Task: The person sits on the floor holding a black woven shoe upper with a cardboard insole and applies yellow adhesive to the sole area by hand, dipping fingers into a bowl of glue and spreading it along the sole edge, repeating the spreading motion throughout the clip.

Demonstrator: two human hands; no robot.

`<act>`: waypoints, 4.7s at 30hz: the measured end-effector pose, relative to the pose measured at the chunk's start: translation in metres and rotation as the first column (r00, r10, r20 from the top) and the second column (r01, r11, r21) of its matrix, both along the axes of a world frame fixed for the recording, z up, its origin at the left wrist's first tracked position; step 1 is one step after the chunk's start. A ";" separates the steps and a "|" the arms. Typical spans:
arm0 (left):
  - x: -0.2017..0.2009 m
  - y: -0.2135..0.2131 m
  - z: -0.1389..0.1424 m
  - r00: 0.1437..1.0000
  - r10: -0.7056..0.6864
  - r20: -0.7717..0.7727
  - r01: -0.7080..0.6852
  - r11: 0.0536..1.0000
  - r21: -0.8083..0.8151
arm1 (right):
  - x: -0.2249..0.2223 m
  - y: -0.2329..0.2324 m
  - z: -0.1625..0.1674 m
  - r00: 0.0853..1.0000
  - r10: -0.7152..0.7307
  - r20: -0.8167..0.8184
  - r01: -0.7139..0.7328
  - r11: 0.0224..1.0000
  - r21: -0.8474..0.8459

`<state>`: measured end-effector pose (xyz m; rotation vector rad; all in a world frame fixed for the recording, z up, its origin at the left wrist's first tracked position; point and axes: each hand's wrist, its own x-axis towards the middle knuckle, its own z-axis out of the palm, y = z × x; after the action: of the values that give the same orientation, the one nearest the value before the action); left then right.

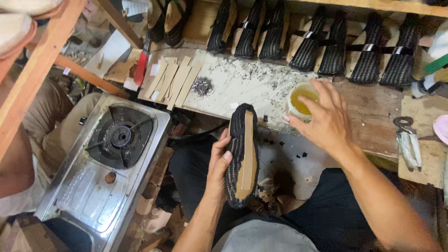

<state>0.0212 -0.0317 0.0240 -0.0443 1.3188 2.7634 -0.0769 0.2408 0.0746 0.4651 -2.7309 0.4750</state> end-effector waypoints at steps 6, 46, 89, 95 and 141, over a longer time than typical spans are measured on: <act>0.001 0.004 0.005 0.998 -0.025 -0.064 0.027 0.999 0.040 | -0.015 0.028 -0.020 0.955 -0.147 0.258 0.105 0.980 0.169; -0.020 0.030 0.007 0.997 -0.004 0.074 -0.004 0.995 0.104 | 0.082 -0.042 -0.025 0.911 0.324 -0.256 -0.385 0.890 -0.243; -0.013 0.046 0.013 0.969 -0.018 -0.245 0.015 1.000 -0.013 | 0.118 -0.056 -0.014 0.896 0.327 -0.299 -0.423 0.832 -0.358; -0.007 0.043 0.019 0.942 -0.053 -0.332 0.023 0.995 -0.093 | 0.107 -0.051 -0.002 0.914 0.282 -0.293 -0.378 0.856 -0.354; -0.007 0.028 0.005 0.994 -0.105 -0.015 0.105 0.992 0.069 | 0.025 0.019 -0.019 0.996 0.083 0.034 -0.070 0.958 -0.279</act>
<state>0.0137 -0.0034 0.0290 0.0443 1.1892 2.7227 -0.0523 0.2600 0.0554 0.4905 -2.6375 0.8852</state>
